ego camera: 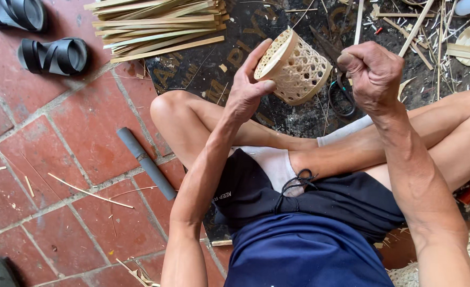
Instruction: The person sits on the floor assembling a small woven bamboo basket, fitting a round woven base into a perforated woven cylinder and tucking bamboo strips along the rim by hand. They press the rim with a gray cylindrical tool, apply glue from a squeeze bottle around the edge, and press the joint to secure it.
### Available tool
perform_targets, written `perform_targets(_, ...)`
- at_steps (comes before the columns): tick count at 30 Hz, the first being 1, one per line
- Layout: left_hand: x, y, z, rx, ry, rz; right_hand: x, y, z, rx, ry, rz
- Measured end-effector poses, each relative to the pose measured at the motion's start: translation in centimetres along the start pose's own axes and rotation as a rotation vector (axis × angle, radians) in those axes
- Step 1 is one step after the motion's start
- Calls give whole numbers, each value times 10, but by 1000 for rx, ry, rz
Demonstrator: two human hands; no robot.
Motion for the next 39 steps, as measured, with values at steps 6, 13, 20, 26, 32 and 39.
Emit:
perform_targets(6, -8, -5, -2, 70, -241, 7, 4, -7, -5, -58, 91, -17)
perform_targets(13, -8, 4, -2, -105, 382, 35, 16, -8, -13, -61, 36, -26)
perform_targets(20, 7, 14, 1, -87, 578, 0, 25, -13, -8, -117, 187, -17)
perform_targets(26, 7, 10, 7, -220, 1240, 16, 21, -12, -2, -134, 203, 8)
perform_targets(32, 7, -7, 12, -281, 1275, -33, 16, -16, 1, -94, 186, 50)
perform_targets(39, 0, -13, 15, -275, 1555, -32, 17, -8, 11, -44, 184, 39)
Point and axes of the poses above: each hand's wrist, its own y-axis towards the middle knuckle, its own x-axis out of the back of the hand, z = x × y, the point moved 1 cm from there along y, towards the middle knuckle
